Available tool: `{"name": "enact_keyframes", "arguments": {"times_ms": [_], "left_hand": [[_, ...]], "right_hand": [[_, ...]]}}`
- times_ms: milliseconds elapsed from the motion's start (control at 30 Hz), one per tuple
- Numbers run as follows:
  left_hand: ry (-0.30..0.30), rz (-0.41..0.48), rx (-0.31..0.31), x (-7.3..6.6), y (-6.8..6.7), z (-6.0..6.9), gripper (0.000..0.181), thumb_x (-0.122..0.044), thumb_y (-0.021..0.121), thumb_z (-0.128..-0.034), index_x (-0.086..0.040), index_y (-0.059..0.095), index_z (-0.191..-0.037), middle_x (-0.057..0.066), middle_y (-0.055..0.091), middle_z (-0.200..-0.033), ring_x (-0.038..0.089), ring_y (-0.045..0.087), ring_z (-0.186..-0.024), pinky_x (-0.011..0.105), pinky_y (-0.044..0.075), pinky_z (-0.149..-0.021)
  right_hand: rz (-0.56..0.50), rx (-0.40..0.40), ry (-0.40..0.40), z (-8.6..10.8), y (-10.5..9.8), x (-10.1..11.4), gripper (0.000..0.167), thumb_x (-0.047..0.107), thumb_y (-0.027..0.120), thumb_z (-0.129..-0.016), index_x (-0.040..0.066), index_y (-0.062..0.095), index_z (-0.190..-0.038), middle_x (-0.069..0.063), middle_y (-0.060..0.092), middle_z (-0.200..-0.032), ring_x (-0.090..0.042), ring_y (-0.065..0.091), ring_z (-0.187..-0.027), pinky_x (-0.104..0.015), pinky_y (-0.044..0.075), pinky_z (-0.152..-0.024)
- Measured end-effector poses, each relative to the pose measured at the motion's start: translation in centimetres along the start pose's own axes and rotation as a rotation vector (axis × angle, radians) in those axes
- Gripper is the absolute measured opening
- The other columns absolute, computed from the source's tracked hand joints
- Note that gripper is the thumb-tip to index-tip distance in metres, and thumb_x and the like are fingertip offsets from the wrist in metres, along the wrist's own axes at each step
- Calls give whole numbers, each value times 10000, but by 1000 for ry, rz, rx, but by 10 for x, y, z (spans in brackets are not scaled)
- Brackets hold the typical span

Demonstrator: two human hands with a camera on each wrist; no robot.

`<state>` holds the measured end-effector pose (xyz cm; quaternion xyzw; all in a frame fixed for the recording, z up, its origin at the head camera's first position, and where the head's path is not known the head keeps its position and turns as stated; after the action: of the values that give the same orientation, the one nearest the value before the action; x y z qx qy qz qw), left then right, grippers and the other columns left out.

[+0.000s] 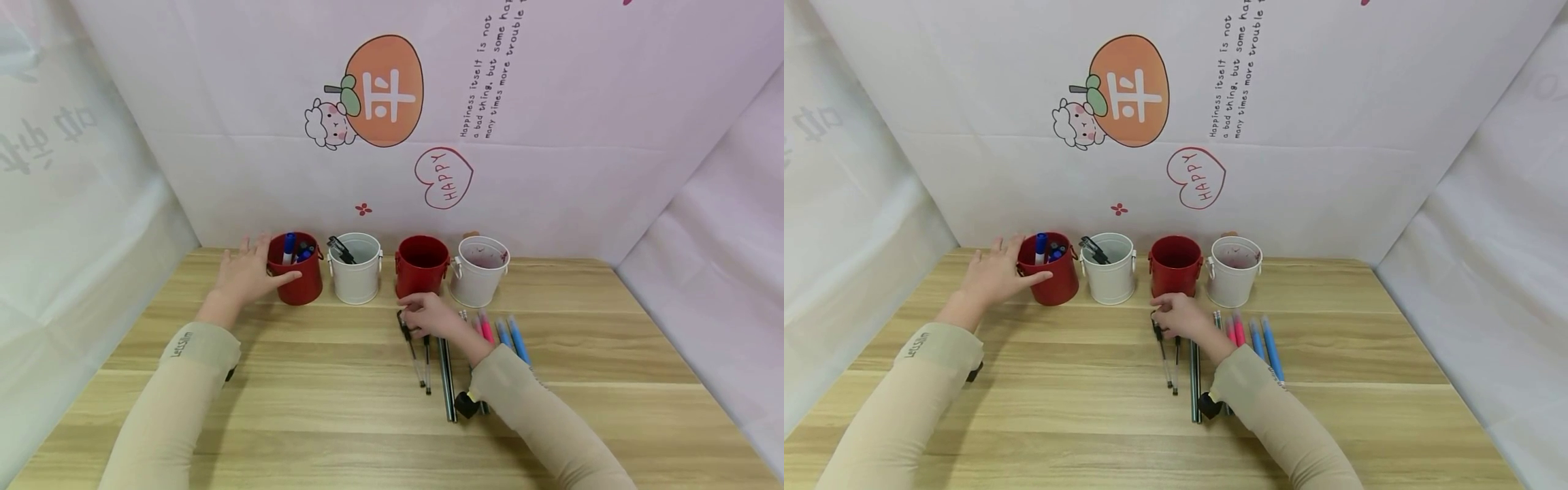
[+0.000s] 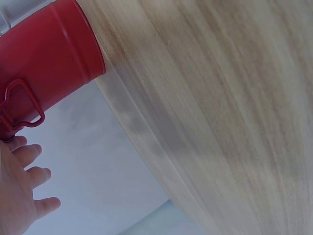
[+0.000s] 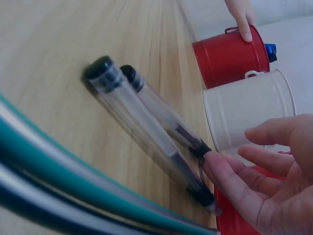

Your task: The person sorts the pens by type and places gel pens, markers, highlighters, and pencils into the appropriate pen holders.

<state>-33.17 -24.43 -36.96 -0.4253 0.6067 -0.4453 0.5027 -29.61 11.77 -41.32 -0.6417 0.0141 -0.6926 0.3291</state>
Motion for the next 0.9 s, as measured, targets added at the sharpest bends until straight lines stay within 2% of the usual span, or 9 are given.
{"name": "enact_keyframes", "arguments": {"times_ms": [333, 500, 700, 900], "left_hand": [[2, 6, -9, 1, 1, -1, 1187, -817, 525, -867, 11, 131, -1620, 324, 226, -1621, 531, 100, -1507, 748, 86, -1154], [-1, 10, -8, 0, 0, 0, 1173, -808, 533, -871, 12, 148, -1617, 316, 226, -1626, 527, 102, -1508, 749, 79, -1153], [-2, 10, -2, 0, 1, 0, 1186, -824, 517, -865, 6, 136, -1623, 311, 218, -1630, 521, 93, -1512, 747, 71, -1155], [-2, 4, 5, -1, 0, 1, 1189, -825, 509, -869, 13, 132, -1623, 307, 208, -1635, 520, 87, -1513, 747, 70, -1155]], "right_hand": [[-13, 20, 41, -5, 4, -4, 443, -32, 605, -940, -91, 569, -1378, -192, 641, -1116, -221, 640, -848, -392, 633, -736], [89, 42, 63, -5, 6, -2, 513, -29, 723, -899, -66, 576, -1389, -187, 648, -1197, -231, 696, -868, -369, 632, -727], [249, 43, 79, -6, 10, 2, 639, -56, 805, -833, -23, 570, -1426, -188, 618, -1282, -200, 719, -710, -314, 623, -676], [295, 36, 91, -8, 14, 3, 673, -55, 810, -832, -25, 547, -1450, -212, 616, -1290, -193, 713, -663, -304, 618, -650]]}}
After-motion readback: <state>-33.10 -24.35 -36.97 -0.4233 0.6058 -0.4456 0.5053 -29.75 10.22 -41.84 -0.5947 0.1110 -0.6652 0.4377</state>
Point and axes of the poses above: each hand's wrist, its own z-axis away from the middle knuckle, its own y-axis out of the palm, x = y × z, the point moved 3 cm from there along -z, towards the middle knuckle
